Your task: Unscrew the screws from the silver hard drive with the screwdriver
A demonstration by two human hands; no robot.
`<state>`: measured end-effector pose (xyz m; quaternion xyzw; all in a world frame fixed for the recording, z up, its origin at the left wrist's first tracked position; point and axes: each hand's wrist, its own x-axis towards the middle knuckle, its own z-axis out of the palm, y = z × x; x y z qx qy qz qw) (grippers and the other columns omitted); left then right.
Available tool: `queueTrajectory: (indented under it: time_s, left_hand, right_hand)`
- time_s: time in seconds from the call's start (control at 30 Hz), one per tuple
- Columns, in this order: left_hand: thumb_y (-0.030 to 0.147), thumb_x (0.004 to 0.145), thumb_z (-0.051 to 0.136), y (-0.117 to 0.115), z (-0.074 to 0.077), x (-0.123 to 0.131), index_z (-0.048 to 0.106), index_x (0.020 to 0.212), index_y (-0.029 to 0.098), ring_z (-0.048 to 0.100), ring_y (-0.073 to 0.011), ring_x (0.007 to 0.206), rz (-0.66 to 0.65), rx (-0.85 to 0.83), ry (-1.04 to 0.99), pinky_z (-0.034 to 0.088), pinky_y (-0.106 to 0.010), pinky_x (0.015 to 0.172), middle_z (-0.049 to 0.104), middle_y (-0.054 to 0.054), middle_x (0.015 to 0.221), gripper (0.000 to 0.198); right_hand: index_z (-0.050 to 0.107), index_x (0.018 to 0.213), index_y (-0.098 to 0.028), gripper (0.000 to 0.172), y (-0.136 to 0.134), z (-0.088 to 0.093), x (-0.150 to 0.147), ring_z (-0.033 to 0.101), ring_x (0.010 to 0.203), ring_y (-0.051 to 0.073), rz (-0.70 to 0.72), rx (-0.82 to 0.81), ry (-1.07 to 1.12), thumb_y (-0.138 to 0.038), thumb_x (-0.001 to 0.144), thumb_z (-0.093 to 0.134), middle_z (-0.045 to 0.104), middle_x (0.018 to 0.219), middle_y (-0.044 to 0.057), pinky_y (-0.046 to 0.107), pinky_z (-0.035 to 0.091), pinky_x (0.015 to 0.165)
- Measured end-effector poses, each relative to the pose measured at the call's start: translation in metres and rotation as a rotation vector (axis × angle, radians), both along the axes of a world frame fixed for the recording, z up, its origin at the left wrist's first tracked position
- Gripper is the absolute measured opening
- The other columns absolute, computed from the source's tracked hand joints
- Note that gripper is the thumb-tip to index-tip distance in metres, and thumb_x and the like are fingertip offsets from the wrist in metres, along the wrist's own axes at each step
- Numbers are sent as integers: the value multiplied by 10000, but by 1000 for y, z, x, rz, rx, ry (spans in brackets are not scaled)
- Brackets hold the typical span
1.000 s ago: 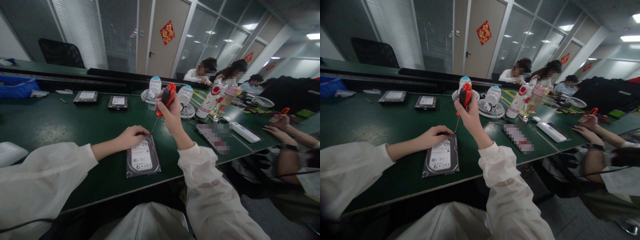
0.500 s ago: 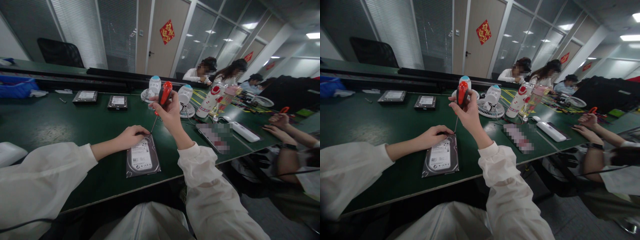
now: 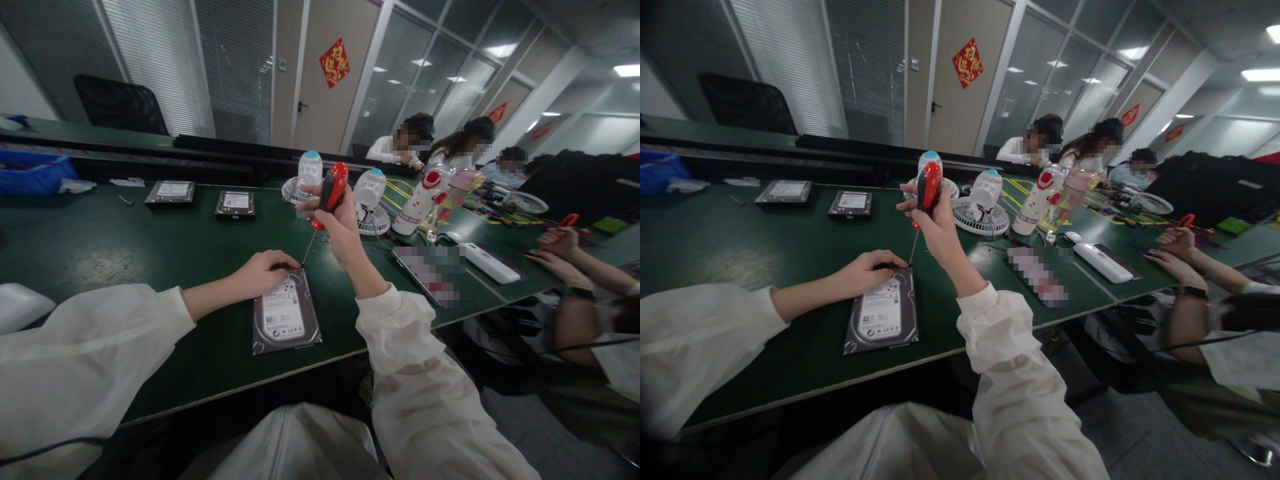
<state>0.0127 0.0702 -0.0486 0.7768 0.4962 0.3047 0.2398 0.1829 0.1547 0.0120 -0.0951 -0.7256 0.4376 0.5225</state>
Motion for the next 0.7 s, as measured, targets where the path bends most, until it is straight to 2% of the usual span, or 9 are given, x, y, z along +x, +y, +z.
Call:
queueTrajectory:
  time_s: [0.1,0.2,0.33,0.47,0.57,0.7]
  left_hand:
    - [209,858,470,1,0,1,720,1109,208,627,-223,1088,3,3,0,479,-381,993,711,-41,1128,355]
    - [212,855,472,1,0,2,725,1098,204,629,-227,1089,7,7,-1,480,-385,1000,716,-45,1121,351]
    - [198,849,472,1,1,2,727,1091,200,631,-229,1089,12,11,2,478,-388,1002,720,-46,1113,351]
    - [189,844,478,1,1,2,724,1096,202,633,-222,1082,11,8,6,483,-375,984,721,-42,1119,352]
    - [187,839,480,1,1,2,725,1089,203,632,-222,1085,14,9,7,478,-374,989,724,-40,1120,351]
    - [176,830,479,1,2,3,724,1092,196,633,-221,1075,13,5,9,481,-373,983,723,-42,1118,359]
  right_hand:
    - [317,1195,-316,547,-2,0,-1,706,895,146,-36,19,-17,-448,802,674,659,1199,37,383,610,905]
    - [314,1156,-320,607,-1,-2,-3,696,868,149,-49,20,-3,-500,756,733,667,1070,10,377,638,844]
    - [312,1076,-310,562,0,-3,-4,697,814,122,-49,11,17,-435,756,757,662,972,-36,348,658,788]
    - [300,1040,-304,606,-2,-1,-4,697,745,108,-27,-56,56,-384,713,804,688,912,-69,331,677,729]
    - [324,1091,-305,646,-4,1,-3,721,791,126,-38,-98,57,-356,690,828,709,914,-63,348,684,766]
    - [469,1014,-255,522,-4,2,-2,728,818,129,-56,-121,28,-361,670,847,709,889,-38,339,679,833]
